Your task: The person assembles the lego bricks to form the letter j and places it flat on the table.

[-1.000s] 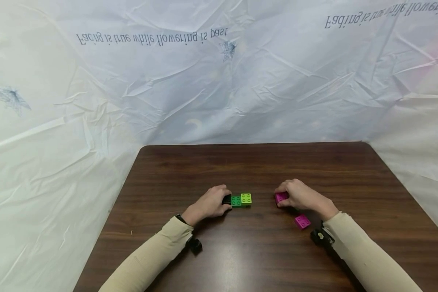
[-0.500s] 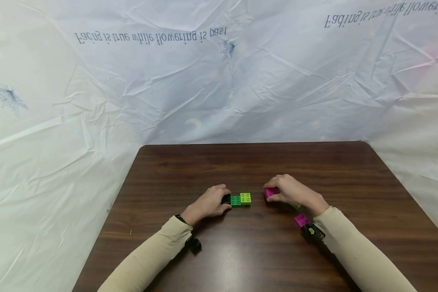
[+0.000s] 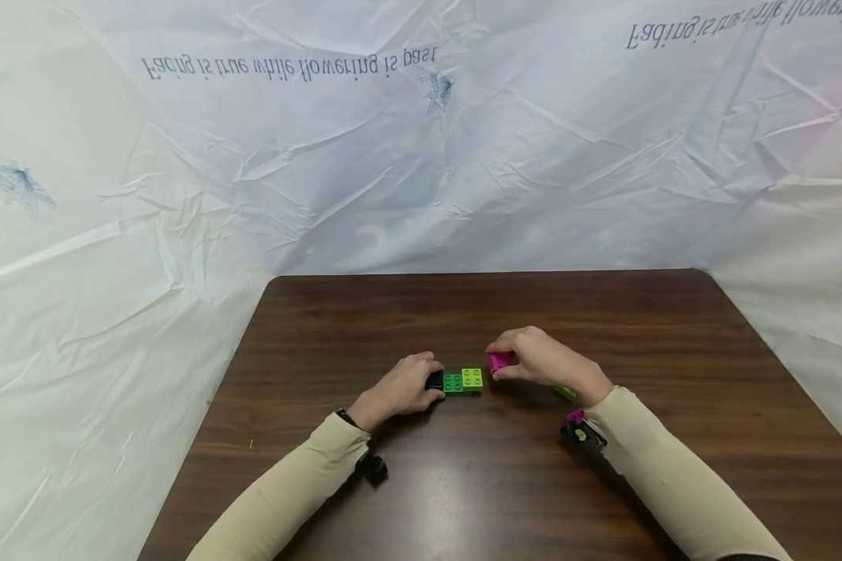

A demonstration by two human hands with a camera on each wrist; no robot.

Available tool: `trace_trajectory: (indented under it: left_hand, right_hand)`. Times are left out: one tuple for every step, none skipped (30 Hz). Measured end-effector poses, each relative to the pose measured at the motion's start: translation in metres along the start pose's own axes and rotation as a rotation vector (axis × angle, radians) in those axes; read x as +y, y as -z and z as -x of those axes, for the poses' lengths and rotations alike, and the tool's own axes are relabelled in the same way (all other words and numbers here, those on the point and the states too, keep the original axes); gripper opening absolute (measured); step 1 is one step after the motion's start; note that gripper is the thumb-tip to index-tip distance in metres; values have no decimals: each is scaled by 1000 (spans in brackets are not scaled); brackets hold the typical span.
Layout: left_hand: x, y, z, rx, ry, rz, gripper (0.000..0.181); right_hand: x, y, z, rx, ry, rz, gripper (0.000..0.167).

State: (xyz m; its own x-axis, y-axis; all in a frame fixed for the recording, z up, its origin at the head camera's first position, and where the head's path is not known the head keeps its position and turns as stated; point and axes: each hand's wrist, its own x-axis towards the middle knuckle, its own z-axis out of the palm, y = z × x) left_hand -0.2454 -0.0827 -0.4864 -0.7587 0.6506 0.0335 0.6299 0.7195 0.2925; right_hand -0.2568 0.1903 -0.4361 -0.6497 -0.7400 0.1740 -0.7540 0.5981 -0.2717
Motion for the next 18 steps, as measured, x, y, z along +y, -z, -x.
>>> trace_trajectory:
  left_hand:
    - [0, 0, 0, 0, -1, 0, 40]
    - [0, 0, 0, 2, -4, 1, 40]
    - [0, 0, 0, 7, -7, -1, 40]
    - [0, 0, 0, 12, -10, -4, 39]
    - [0, 0, -1, 16, -12, -6, 39]
    - [0, 0, -1, 21, -14, -10, 39]
    - [0, 0, -1, 23, -15, -11, 39]
    - [-1, 0, -1, 24, -16, -12, 39]
    - [-1, 0, -2, 23, -14, -14, 39]
    - [-1, 0, -2, 21, -11, -13, 39]
    - [-1, 0, -2, 17, -8, -13, 39]
    - [-1, 0, -2, 13, -5, -10, 39]
    - [-2, 0, -2, 10, -3, -8, 40]
    - [-2, -1, -2, 6, 0, -7, 40]
    - [-2, -1, -2, 2, 2, -6, 40]
    - [-2, -1, -2, -2, 4, -4, 40]
    - [-2, -2, -2, -5, 5, -3, 40]
    - [-2, -2, -2, -7, 7, -2, 40]
  right_hand:
    - [-1, 0, -2, -3, -1, 0, 36]
    - [-2, 0, -3, -6, 0, -3, 37]
    - [-3, -1, -5, -7, -2, -5, 37]
    - [-4, -1, -6, -9, -6, -11, 38]
    - [-5, -2, -7, -10, -10, -17, 38]
    - [-6, -2, -9, -11, -18, -30, 38]
    - [-8, -3, -10, -12, -24, -43, 39]
    - [-8, -3, -11, -14, -28, -56, 39]
    - [-10, -4, -12, -16, -32, -65, 39]
    - [-11, -5, -13, -18, -34, -76, 38]
    - [-12, -6, -14, -20, -33, -85, 38]
    - [-13, -6, -15, -21, -30, -93, 37]
    - [-14, -7, -16, -22, -25, -97, 37]
    - [-16, -8, -18, -22, -20, -102, 36]
    - [-16, -8, -19, -23, -10, -104, 35]
    - [-17, -9, -20, -22, -2, -106, 34]
    - [-18, -10, -21, -21, 5, -105, 33]
    - [-18, -11, -21, -20, 11, -103, 32]
